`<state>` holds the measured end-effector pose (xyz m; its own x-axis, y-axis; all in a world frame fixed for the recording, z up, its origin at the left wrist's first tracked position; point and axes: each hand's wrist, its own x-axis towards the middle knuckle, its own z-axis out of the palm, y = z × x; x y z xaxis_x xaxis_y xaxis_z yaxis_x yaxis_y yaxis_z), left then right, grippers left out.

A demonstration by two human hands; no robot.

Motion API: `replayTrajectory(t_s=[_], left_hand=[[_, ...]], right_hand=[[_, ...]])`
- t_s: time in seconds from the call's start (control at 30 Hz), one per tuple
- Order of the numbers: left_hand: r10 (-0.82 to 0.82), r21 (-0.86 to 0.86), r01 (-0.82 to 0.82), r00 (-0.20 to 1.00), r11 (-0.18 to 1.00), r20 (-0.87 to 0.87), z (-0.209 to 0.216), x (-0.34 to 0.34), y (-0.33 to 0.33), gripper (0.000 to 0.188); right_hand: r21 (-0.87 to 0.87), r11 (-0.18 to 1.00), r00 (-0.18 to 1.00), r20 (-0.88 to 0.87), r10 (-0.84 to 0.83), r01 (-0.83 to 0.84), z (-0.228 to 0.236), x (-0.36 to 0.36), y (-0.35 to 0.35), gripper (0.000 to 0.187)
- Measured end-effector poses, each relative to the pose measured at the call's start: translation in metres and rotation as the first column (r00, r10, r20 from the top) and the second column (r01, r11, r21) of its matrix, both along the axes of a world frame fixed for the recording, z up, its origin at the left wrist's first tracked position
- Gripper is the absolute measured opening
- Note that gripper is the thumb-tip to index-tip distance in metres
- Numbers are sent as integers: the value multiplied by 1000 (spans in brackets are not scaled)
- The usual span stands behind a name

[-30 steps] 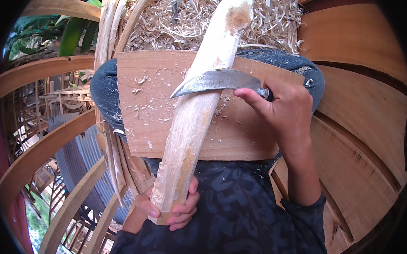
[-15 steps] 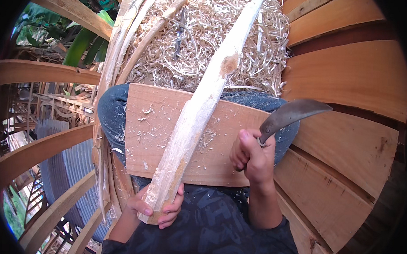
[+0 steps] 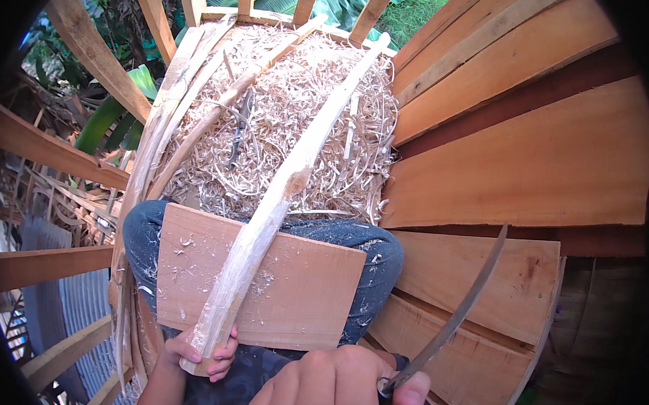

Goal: The person uses a curved knife to shave and smooth a long wooden stick held between their legs. They repeatedly rotate the stick and scrape its surface, producing wood shavings that accumulate on a board placed on their lap.

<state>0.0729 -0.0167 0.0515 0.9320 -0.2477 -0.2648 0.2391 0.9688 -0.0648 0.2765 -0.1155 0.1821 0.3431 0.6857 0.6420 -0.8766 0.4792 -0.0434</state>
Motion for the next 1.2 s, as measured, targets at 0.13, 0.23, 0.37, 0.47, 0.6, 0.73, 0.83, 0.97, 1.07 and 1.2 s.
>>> replayTrajectory(t_s=[0.13,0.23,0.37,0.47,0.6,0.73,0.83,0.97,1.07,1.2], left_hand=[[-13,30,13,1000,999,0,5,-1,0,69],[-51,28,50,998,998,27,0,5,-2,69],[-69,75,72,996,995,-52,7,12,-5,69],[-53,65,56,997,996,-47,5,9,-9,68],[-41,36,41,999,999,2,4,12,-12,70],[-38,45,38,999,998,-11,8,12,-14,69],[-60,89,62,998,994,-24,12,16,-12,69],[-53,159,76,988,984,-145,20,16,-15,69],[-41,98,45,998,994,-40,10,11,-16,70],[-46,44,46,999,998,-5,7,14,-18,70]], right_hand=[[77,997,999,17,-31,30,-5,7,3,40],[87,986,990,-29,-138,140,-10,4,-3,39],[103,981,984,-85,-158,166,-5,10,-4,40],[61,975,964,-175,-198,212,8,11,-9,41],[32,979,952,-241,-187,201,18,11,-16,41],[105,988,954,-288,-79,114,19,11,-15,41],[50,997,968,-248,-41,55,20,12,-22,39],[159,977,969,-224,-103,141,9,-8,2,36],[12,999,995,-89,-40,41,14,15,-18,40],[-46,976,971,-103,-215,211,11,19,-38,48]])
